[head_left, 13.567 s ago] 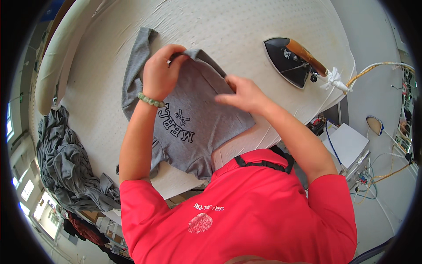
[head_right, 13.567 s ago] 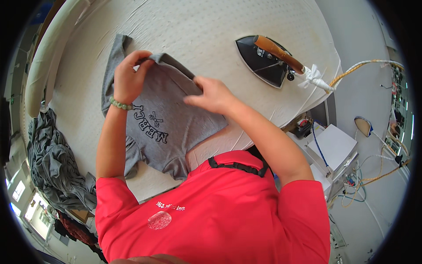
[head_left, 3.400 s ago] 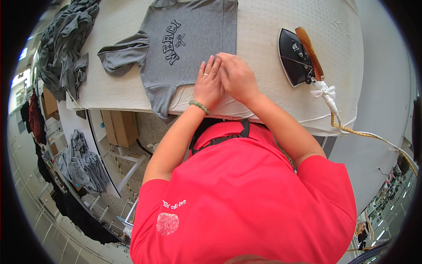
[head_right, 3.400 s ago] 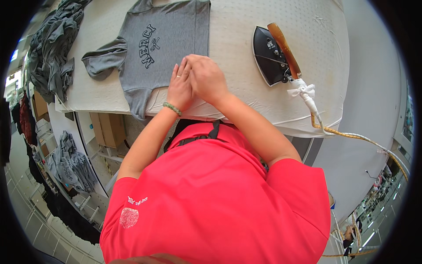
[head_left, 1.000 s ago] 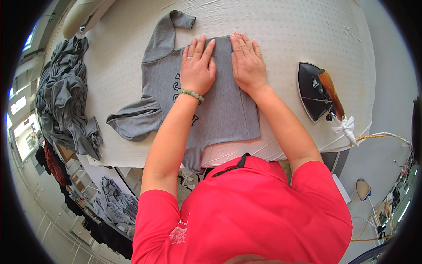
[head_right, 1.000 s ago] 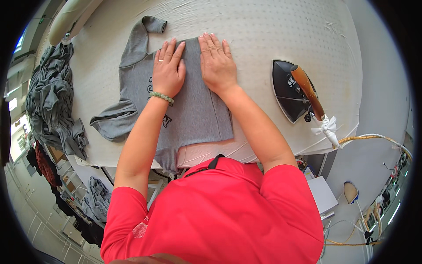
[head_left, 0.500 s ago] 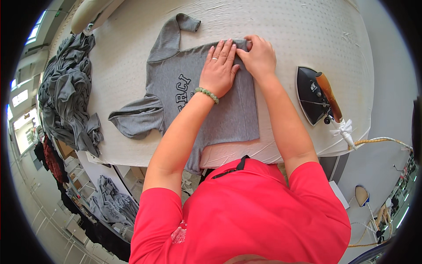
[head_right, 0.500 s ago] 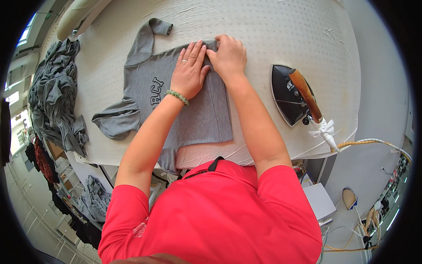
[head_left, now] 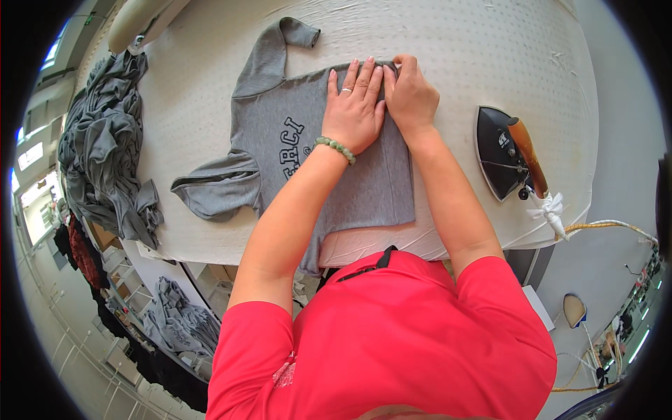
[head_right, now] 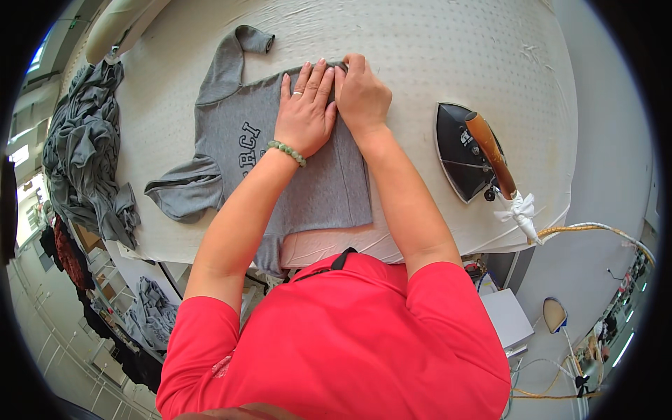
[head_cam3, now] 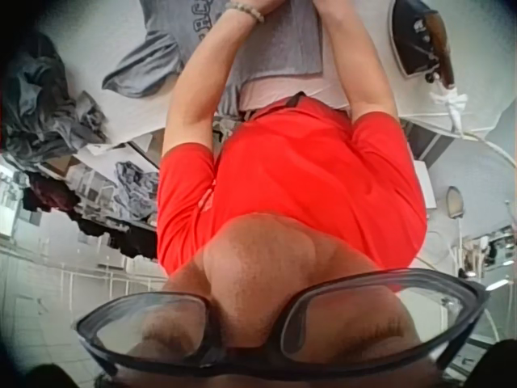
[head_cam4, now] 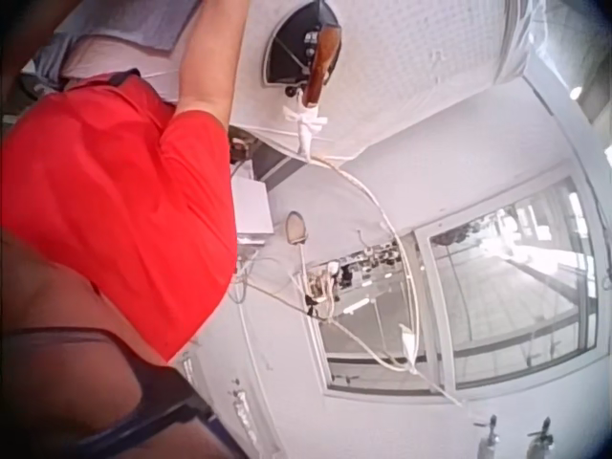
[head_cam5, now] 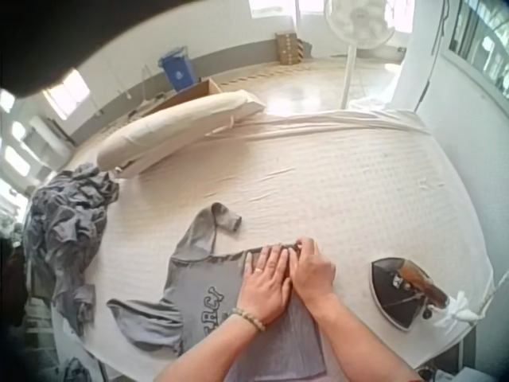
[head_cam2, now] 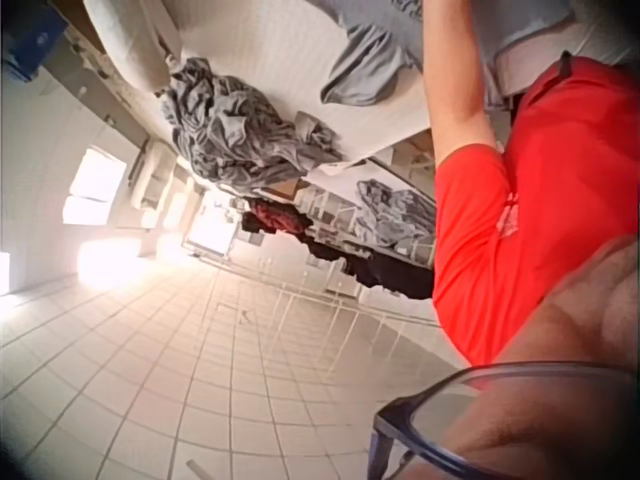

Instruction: Ironing and folding a grey garment on a flat workstation.

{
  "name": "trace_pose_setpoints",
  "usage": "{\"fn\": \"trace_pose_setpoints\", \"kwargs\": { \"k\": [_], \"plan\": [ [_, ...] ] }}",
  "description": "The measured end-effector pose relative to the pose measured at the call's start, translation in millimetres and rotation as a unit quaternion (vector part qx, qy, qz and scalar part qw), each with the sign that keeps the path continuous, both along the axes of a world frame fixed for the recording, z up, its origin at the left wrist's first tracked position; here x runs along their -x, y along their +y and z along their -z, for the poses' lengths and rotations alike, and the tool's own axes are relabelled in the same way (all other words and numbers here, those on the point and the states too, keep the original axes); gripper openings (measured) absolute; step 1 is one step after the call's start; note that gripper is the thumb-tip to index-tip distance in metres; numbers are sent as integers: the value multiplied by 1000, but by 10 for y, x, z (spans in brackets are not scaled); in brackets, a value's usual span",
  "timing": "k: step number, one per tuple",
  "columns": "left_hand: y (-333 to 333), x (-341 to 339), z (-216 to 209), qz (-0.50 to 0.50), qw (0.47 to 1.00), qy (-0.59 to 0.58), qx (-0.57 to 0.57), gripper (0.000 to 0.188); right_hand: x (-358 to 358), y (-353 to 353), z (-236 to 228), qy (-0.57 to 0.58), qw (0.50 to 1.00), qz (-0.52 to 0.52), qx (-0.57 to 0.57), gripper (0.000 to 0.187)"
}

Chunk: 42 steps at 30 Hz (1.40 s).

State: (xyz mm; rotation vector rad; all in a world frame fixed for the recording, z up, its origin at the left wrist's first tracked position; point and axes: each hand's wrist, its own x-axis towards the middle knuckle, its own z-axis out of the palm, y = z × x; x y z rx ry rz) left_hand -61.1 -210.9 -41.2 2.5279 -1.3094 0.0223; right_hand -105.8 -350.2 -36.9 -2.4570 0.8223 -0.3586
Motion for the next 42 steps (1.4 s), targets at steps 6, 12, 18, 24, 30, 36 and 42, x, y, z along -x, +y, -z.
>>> {"fn": "trace_pose_setpoints", "kwargs": {
  "k": [6, 12, 18, 24, 30, 36, 42],
  "plan": [
    [71, -62, 68, -1, 999, -13, -29, 66, 118, 157, 19, -233, 937, -230, 120, 56],
    [713, -174, -9, 0, 999, 37, -17, 67, 214, 168, 239, -34, 972, -188, 135, 81],
    [1591, -181, -40, -91, 995, -4, -45, 72, 165, 194, 294, -12, 962, -209, 174, 87],
    [2068, 1638, -245, -140, 986, 80, -41, 74, 459, 280, 256, -2, 955, -224, 194, 87],
    [2860, 2611, -416, -305, 948, 93, -17, 61, 1417, 497, 72, 4, 930, -332, 157, 85],
    [2797, 2587, -466, -569, 777, 254, 85, 45, 1853, 521, -15, 21, 908, -380, 177, 76],
    [3076, 2640, -445, -571, 730, 367, 81, 38, 1448, 501, -556, 59, 881, -432, 184, 45]
  ]
}}
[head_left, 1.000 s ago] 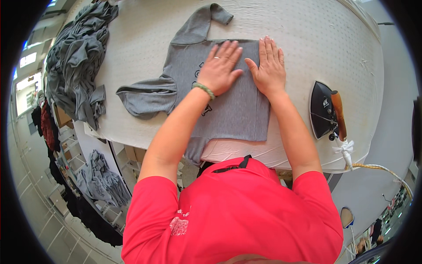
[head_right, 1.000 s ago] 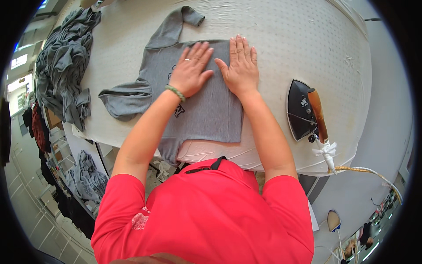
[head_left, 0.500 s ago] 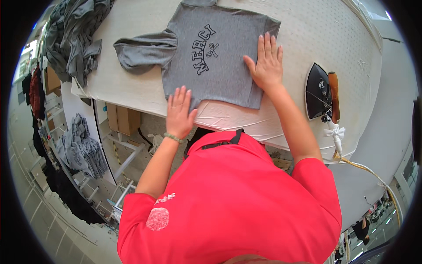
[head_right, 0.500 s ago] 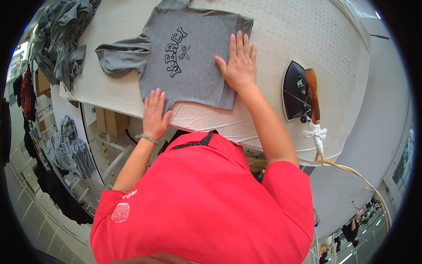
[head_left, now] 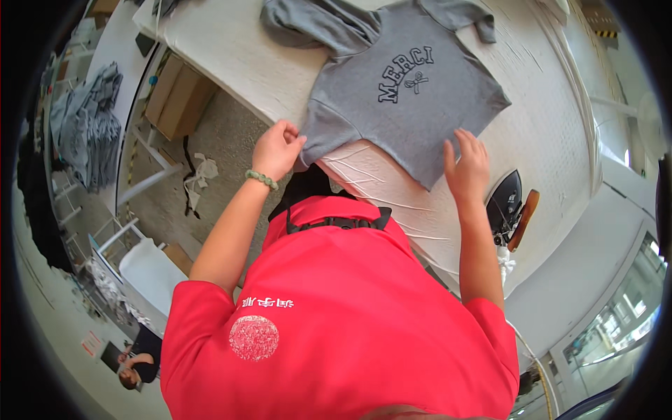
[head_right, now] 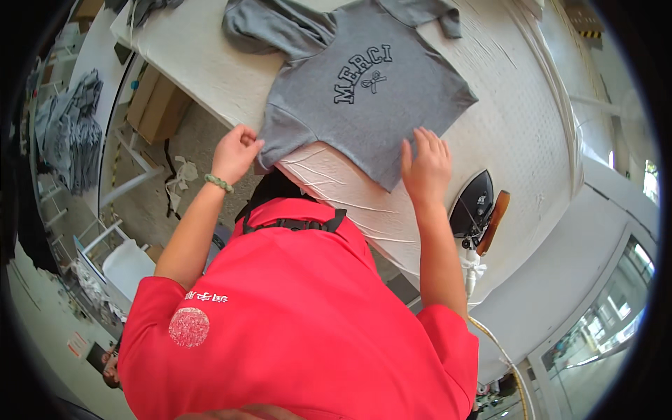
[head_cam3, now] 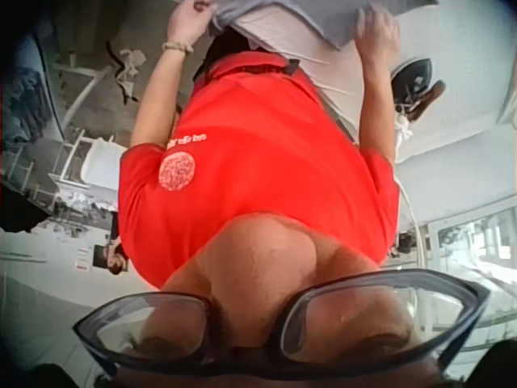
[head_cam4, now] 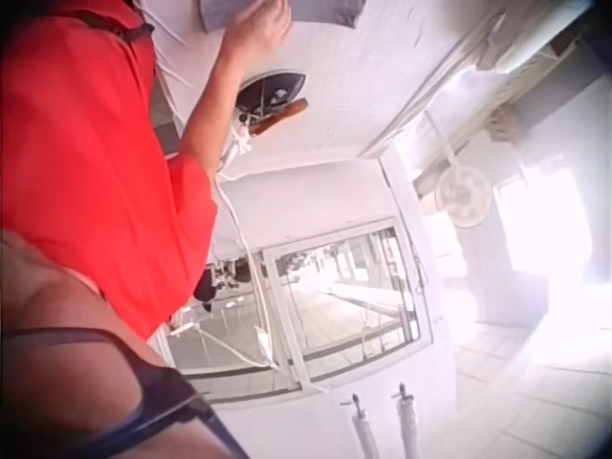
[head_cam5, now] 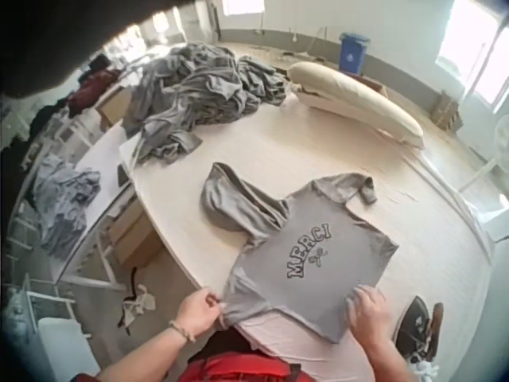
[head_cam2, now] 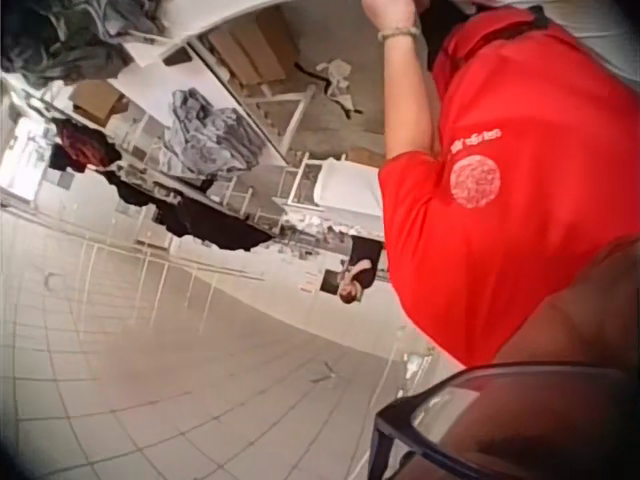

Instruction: Ironing and folding a grey garment on a flat workstation.

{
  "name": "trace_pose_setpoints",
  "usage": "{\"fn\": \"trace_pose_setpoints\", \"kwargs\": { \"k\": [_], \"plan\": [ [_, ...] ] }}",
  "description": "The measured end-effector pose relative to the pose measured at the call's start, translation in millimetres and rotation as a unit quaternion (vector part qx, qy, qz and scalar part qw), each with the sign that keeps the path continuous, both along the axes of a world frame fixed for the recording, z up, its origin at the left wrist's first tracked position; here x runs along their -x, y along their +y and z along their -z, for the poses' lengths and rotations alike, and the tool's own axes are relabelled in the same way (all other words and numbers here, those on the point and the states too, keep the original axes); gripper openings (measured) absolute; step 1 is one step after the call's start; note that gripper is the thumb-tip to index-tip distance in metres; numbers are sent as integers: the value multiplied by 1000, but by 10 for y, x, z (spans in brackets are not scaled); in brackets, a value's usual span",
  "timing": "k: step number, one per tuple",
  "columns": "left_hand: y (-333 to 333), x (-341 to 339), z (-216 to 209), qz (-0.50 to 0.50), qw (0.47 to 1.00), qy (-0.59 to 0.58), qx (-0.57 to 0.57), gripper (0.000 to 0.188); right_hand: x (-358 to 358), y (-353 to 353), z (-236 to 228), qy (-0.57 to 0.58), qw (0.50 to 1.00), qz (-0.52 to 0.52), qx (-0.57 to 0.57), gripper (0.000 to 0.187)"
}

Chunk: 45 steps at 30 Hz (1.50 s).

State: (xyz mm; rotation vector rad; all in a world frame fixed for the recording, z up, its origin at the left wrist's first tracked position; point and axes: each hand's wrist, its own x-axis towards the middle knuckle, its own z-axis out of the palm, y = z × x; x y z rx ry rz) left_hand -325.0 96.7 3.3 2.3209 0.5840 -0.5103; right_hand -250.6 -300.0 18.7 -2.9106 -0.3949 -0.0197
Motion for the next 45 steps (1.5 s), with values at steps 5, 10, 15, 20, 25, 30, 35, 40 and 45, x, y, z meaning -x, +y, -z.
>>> {"fn": "trace_pose_setpoints", "kwargs": {
  "k": [5, 10, 15, 20, 25, 30, 35, 40, 45],
  "plan": [
    [6, -533, -7, -120, 979, -113, 117, 33, -922, 1545, -418, 33, 950, -282, -132, 25],
    [59, -810, 125, -101, 980, -2, 173, 31, -1715, 2654, -124, 83, 866, -488, 68, 13],
    [204, -810, 231, -14, 988, -61, 139, 27, -2053, 2668, -88, 120, 841, -511, 130, 13],
    [256, -809, 195, 10, 986, -82, 142, 24, -2072, 2746, -73, 78, 808, -573, 116, 10],
    [256, -803, 195, 43, 991, -94, 79, 24, -2014, 2891, 15, 53, 823, -549, 134, 4],
    [223, -820, 157, 62, 994, -87, 32, 23, -1643, 2744, 1, 38, 925, -371, 76, 7],
    [301, -877, 173, 62, 993, -82, 60, 26, -1194, 2388, 287, 1, 969, -235, -77, 9],
    [277, -892, 185, 54, 994, -64, 73, 29, -261, 1744, 204, 130, 966, -67, -212, 10],
    [208, -897, 194, 30, 997, -20, 68, 31, -1, 1619, 182, 129, 975, -24, -179, 12]
  ]
}}
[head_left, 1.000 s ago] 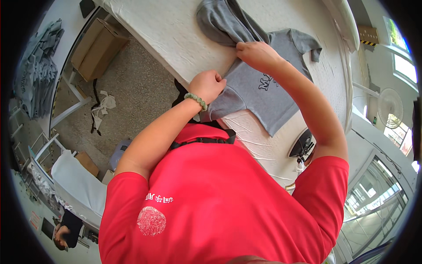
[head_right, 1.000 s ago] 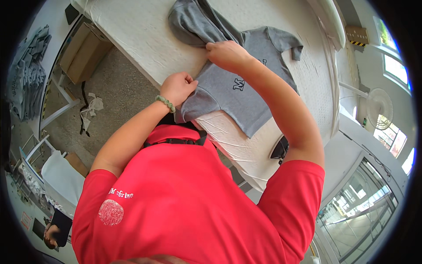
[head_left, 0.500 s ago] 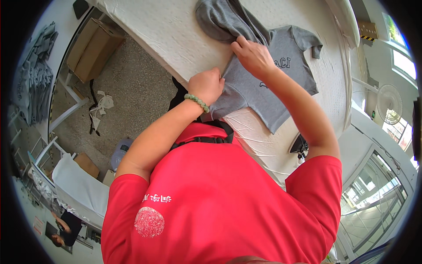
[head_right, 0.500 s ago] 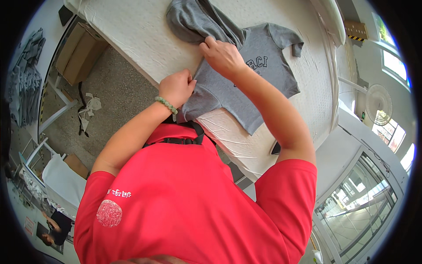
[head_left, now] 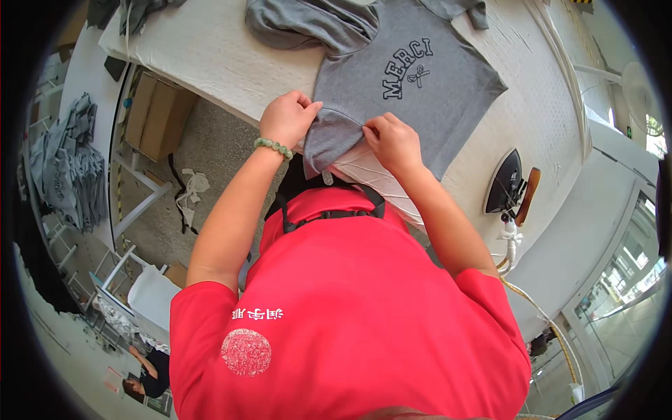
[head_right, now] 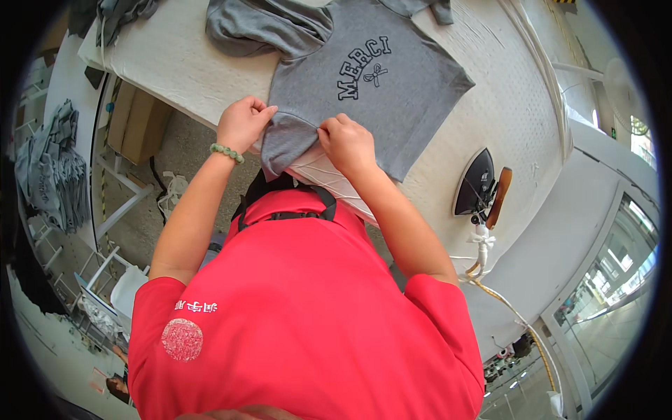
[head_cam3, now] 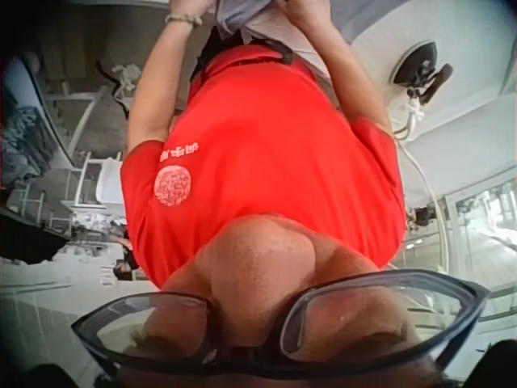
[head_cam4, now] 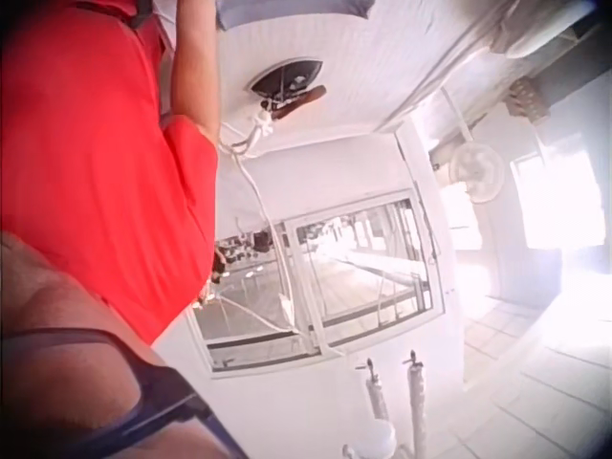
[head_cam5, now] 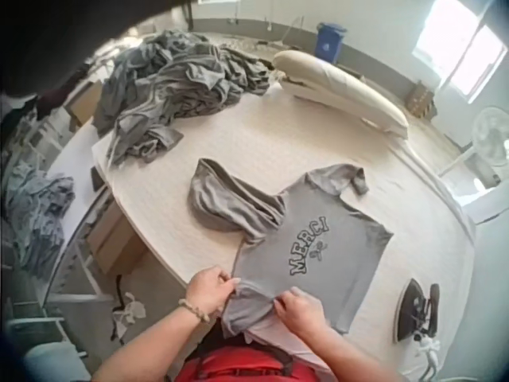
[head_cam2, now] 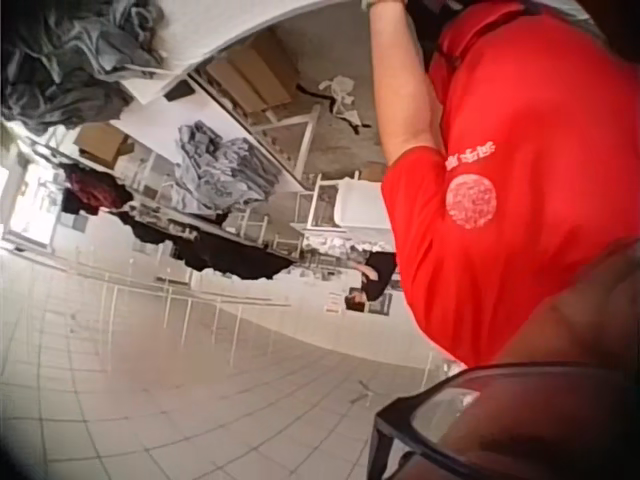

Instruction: Ironing and folding a grey garment on a flat workstation.

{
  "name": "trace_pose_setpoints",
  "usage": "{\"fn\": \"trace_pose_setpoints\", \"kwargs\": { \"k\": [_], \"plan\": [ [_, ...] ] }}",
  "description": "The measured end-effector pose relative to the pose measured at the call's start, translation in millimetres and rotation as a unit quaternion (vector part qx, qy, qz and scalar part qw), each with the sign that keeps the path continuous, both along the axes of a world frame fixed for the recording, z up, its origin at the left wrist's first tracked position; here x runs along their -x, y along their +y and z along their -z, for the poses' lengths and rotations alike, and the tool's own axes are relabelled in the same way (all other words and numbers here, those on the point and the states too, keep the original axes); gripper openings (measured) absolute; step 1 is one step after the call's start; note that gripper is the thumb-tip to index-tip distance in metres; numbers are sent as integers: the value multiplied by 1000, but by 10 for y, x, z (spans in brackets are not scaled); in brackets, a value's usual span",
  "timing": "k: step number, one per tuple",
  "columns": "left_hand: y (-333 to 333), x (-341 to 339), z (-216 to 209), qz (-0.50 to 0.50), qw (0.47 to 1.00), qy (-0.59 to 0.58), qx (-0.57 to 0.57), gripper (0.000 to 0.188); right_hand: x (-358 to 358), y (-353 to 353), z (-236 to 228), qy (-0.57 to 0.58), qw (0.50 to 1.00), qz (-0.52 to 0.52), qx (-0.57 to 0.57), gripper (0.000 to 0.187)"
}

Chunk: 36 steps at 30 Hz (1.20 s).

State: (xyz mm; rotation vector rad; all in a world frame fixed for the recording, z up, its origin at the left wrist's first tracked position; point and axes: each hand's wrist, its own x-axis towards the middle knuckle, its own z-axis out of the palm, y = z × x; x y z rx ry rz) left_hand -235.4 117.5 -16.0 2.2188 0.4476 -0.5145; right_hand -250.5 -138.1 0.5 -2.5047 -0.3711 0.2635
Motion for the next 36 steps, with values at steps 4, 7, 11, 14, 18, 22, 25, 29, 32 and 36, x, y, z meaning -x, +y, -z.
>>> {"fn": "trace_pose_setpoints", "kwargs": {
  "k": [4, 7, 11, 14, 18, 22, 25, 29, 32, 36],
  "plan": [
    [-37, -60, -50, -21, 998, 38, 52, 33, -63, 8, 55, -33, 994, -73, 77, 13],
    [-33, -106, -111, -47, 989, 89, 108, 34, -132, 12, 67, -38, 990, -92, 101, 13],
    [41, -121, -84, -65, 976, 76, 192, 29, -391, -60, -80, 127, 986, -90, 62, 17],
    [64, -144, -51, 56, 998, 21, 36, 27, -582, -244, -139, 320, 944, -71, -28, 21],
    [42, -36, -1, 99, 991, -61, -66, 30, -467, -57, -100, 149, 984, -91, 23, 20],
    [63, -52, -43, 28, 998, 23, 49, 31, -382, 186, -35, 54, 994, -91, 28, 20],
    [72, -104, -73, 12, 997, 43, 68, 30, -484, 174, -99, 139, 982, -121, 47, 20],
    [69, -115, -10, 44, 999, 0, 20, 28, -510, 145, -90, 161, 982, -102, 14, 21],
    [51, -129, -33, 69, 997, -29, -33, 27, -460, 150, -47, 129, 987, -96, 21, 20],
    [11, -97, -298, 103, 988, -22, -111, 27, -625, 34, -91, 128, 975, -160, 87, 19]
  ]
}}
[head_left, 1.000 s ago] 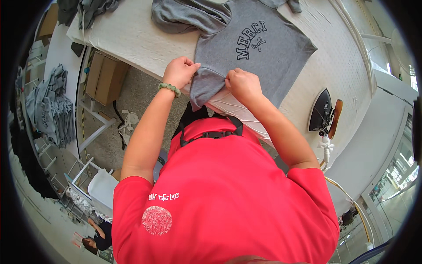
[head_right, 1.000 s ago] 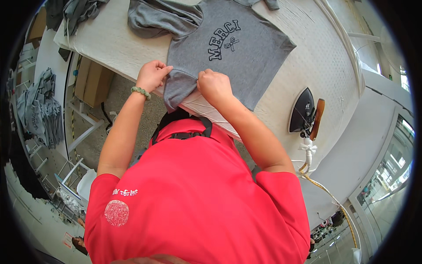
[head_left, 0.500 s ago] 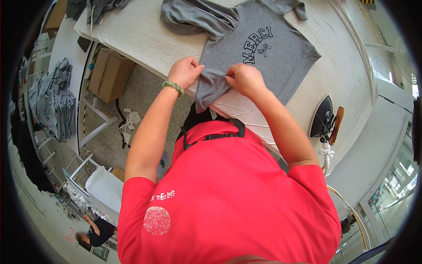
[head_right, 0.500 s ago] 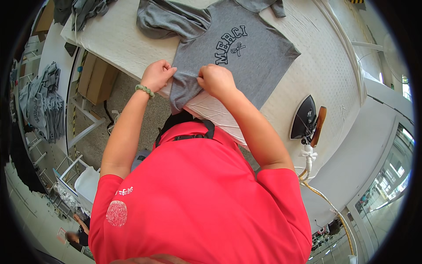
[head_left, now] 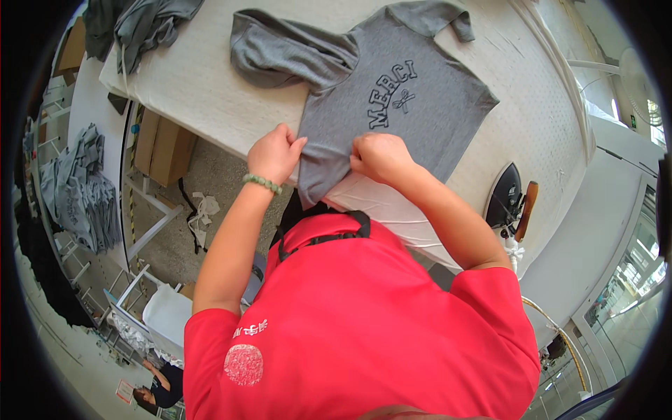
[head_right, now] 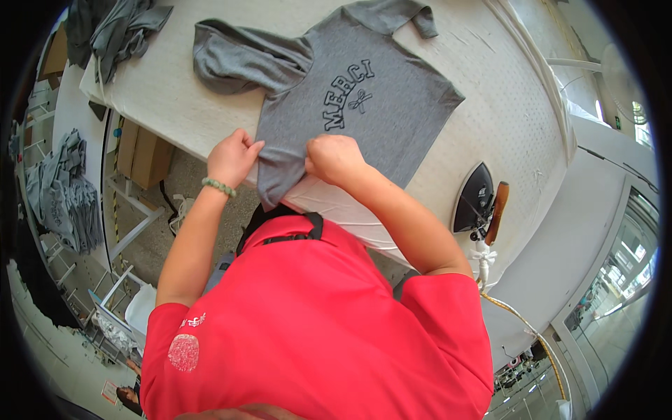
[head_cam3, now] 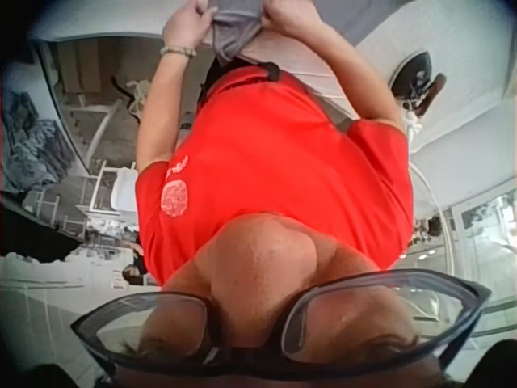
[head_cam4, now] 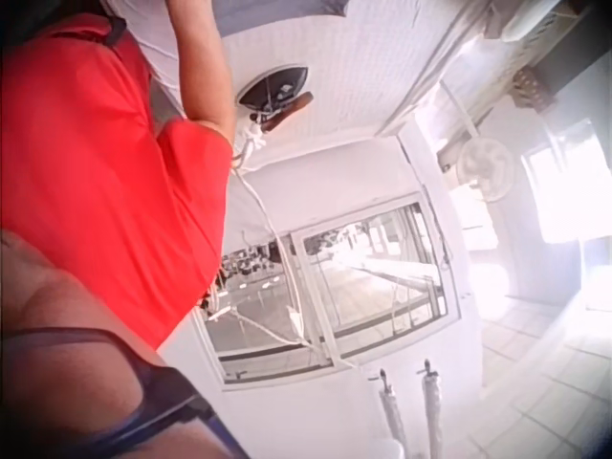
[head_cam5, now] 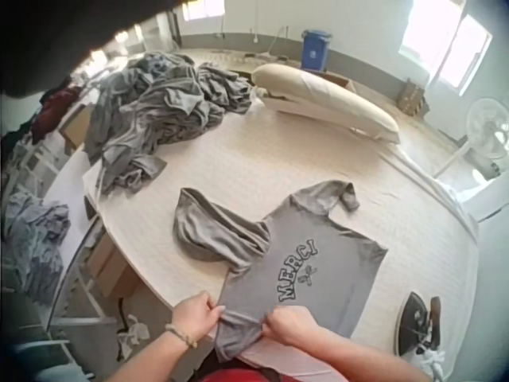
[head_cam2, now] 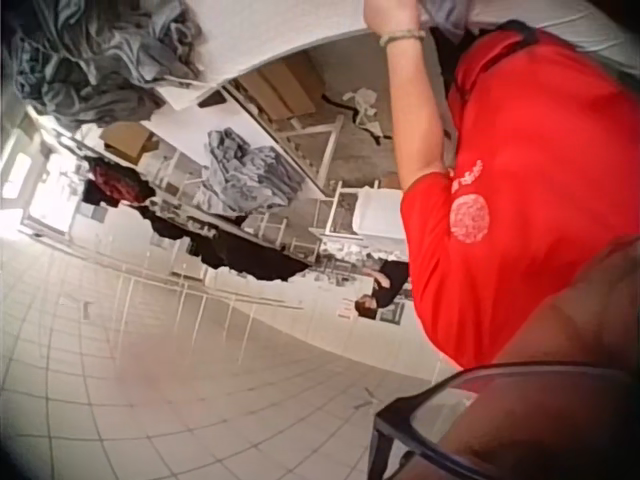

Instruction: Ironing and folding a grey garment on a flat workstation.

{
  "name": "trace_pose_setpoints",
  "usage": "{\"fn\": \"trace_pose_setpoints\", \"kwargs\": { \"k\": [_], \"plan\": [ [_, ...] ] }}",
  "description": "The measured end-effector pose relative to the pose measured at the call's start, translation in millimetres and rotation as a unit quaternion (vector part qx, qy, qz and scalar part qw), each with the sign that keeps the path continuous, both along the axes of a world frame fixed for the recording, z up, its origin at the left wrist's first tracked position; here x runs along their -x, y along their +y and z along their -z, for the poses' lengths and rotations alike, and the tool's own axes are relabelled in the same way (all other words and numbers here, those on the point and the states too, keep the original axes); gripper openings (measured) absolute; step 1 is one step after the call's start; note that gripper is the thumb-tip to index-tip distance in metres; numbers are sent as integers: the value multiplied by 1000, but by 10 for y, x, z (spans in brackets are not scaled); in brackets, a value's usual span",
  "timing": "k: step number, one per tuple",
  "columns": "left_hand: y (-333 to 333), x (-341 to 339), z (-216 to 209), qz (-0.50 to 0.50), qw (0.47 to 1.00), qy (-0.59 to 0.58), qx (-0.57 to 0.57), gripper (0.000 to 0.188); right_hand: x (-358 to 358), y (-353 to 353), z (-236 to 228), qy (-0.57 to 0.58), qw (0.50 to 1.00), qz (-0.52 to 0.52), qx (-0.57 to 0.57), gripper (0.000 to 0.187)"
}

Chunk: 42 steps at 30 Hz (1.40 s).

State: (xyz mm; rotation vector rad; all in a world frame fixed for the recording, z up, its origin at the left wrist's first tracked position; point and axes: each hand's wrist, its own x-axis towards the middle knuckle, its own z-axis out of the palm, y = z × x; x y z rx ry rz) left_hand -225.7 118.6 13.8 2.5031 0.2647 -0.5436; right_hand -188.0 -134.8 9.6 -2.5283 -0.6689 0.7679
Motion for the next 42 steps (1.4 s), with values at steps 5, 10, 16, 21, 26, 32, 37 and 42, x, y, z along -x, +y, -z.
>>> {"fn": "trace_pose_setpoints", "kwargs": {
  "k": [5, 10, 16, 21, 26, 32, 37, 42],
  "plan": [
    [-262, -978, -243, 82, 964, -250, 41, 23, -1131, -425, -141, -104, 994, -1, -43, 20],
    [-634, -2213, 18, 102, 934, -337, 62, 24, -2610, -273, -81, -255, 959, 14, -126, 15],
    [-624, -2595, 21, 130, 988, 32, 75, 33, -3327, -271, -38, -61, 988, -128, 68, 14],
    [-528, -2586, 52, 91, 983, 72, 140, 36, -3345, -256, -126, -61, 983, -166, 50, 9],
    [-539, -2530, 134, 68, 985, 38, 152, 35, -3292, -240, -122, -85, 982, -155, 59, 12],
    [-515, -2526, 193, 25, 955, 75, 286, 31, -3272, -315, 17, -104, 987, -120, 8, 10],
    [-426, -2560, 269, -40, 901, 146, 406, 31, -3244, -293, 6, -94, 988, -117, 19, 14],
    [-430, -2575, 198, 19, 941, 130, 312, 26, -3256, -265, -13, -91, 988, -118, 33, 16]
  ]
}}
